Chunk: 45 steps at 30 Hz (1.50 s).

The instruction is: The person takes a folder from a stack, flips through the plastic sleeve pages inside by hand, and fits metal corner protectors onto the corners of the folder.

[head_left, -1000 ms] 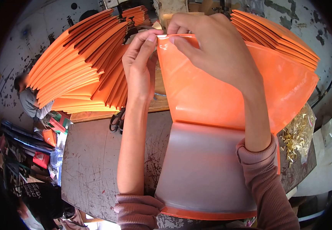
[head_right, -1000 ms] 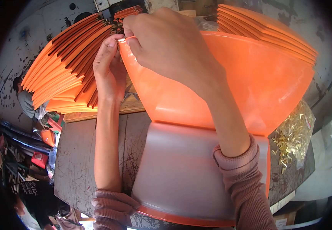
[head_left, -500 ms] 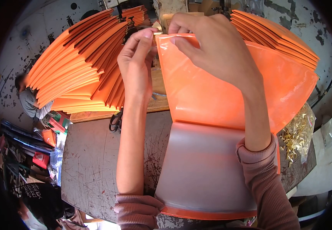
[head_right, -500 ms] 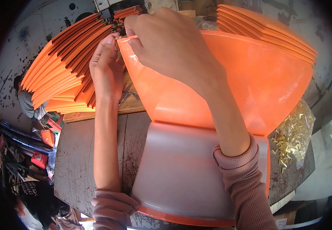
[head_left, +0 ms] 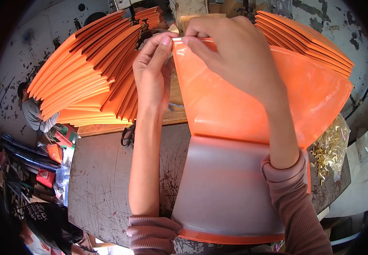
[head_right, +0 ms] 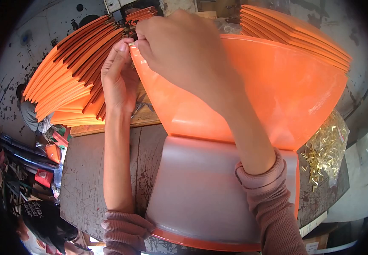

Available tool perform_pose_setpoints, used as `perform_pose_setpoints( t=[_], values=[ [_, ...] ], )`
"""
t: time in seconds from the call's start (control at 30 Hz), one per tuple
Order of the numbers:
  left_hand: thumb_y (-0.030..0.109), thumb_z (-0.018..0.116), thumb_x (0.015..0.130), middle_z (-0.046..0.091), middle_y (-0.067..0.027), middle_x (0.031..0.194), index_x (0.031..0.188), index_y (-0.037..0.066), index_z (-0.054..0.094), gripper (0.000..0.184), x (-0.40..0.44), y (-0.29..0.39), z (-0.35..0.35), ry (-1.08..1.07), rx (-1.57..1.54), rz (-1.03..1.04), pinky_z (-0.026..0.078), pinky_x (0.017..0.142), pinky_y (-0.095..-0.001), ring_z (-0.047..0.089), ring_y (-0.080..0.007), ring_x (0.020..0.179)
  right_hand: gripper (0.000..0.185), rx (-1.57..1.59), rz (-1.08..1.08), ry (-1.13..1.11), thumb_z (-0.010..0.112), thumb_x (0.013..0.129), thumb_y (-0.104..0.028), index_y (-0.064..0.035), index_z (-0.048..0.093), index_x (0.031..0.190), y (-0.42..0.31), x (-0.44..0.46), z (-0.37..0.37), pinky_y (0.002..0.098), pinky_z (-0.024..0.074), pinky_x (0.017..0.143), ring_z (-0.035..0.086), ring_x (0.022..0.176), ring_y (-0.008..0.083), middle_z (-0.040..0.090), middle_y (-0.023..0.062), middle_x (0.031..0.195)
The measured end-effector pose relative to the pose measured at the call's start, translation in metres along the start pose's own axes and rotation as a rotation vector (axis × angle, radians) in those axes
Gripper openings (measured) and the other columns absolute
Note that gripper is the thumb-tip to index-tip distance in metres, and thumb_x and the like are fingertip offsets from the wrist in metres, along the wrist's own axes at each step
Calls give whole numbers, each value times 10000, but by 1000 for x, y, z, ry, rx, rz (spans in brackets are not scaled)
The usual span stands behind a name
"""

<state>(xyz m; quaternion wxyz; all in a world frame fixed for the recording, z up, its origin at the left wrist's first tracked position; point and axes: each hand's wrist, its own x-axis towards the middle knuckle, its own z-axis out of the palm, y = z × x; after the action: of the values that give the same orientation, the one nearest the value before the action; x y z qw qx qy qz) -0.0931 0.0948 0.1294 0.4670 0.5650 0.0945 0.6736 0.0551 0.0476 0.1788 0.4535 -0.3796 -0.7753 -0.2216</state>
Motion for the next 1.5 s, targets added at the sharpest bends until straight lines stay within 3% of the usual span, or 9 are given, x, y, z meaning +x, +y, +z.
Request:
perform_pose_setpoints(
  t=[0.17,0.23,0.57,0.67,0.77,0.83,1.33,1.47,1.5],
  values=[
    [207,558,916,636,-30,946,992,42,625,193,1,-2,-2,-42,-104,-32,465,807,-289,571,-123,908,148,-80,48,-6,578,822,-192,-57,636,799,-3,0,1,375,434,553,573,575,286,603,105,661],
    [144,579,903,623,-12,911,962,30,642,143,0,0,1,-15,-123,-44,460,792,-262,561,-84,871,143,-98,7,44,617,754,-179,-59,614,676,-1,0,3,406,460,523,587,586,281,563,118,565],
    [106,564,909,629,-22,917,967,21,637,126,0,-3,1,-48,-87,22,463,771,-249,565,-77,854,113,-108,38,7,611,721,-145,-59,597,649,0,2,2,406,462,534,586,619,280,575,114,590],
    [109,565,909,621,-17,898,966,16,633,129,-1,-3,-1,-24,-93,0,466,769,-250,563,-73,850,95,-89,12,28,615,716,-141,-62,607,665,0,2,2,399,465,544,589,642,272,584,106,609],
    [183,540,927,622,-66,961,1001,10,599,197,0,-3,-8,-122,-113,-25,454,842,-307,569,-141,909,150,-11,34,34,549,822,-156,-41,643,797,-2,1,1,368,393,512,528,515,277,547,133,597],
    [102,562,906,591,-1,839,973,15,628,128,-1,2,-3,-104,-138,-27,452,759,-227,544,-61,816,149,-9,35,13,543,821,-154,-43,639,796,-2,1,0,367,387,509,523,512,276,545,133,598],
    [-5,607,821,550,28,773,951,1,614,131,-3,6,3,-10,38,-4,377,701,-193,492,-43,728,124,-14,57,-49,548,832,-143,-54,635,844,-2,2,-3,367,419,535,551,553,282,590,113,658],
    [-7,608,810,568,22,788,956,-4,613,147,-4,10,7,1,17,-51,384,713,-203,510,-50,740,88,112,62,24,591,733,-91,-107,638,807,-4,4,7,386,463,542,609,657,279,599,88,640],
    [-10,603,807,583,9,807,1003,-8,587,197,-4,10,7,-7,0,-55,388,721,-212,520,-54,759,123,163,-43,96,579,732,-69,-118,637,828,-2,6,12,382,465,553,612,677,277,610,77,684]
  ],
)
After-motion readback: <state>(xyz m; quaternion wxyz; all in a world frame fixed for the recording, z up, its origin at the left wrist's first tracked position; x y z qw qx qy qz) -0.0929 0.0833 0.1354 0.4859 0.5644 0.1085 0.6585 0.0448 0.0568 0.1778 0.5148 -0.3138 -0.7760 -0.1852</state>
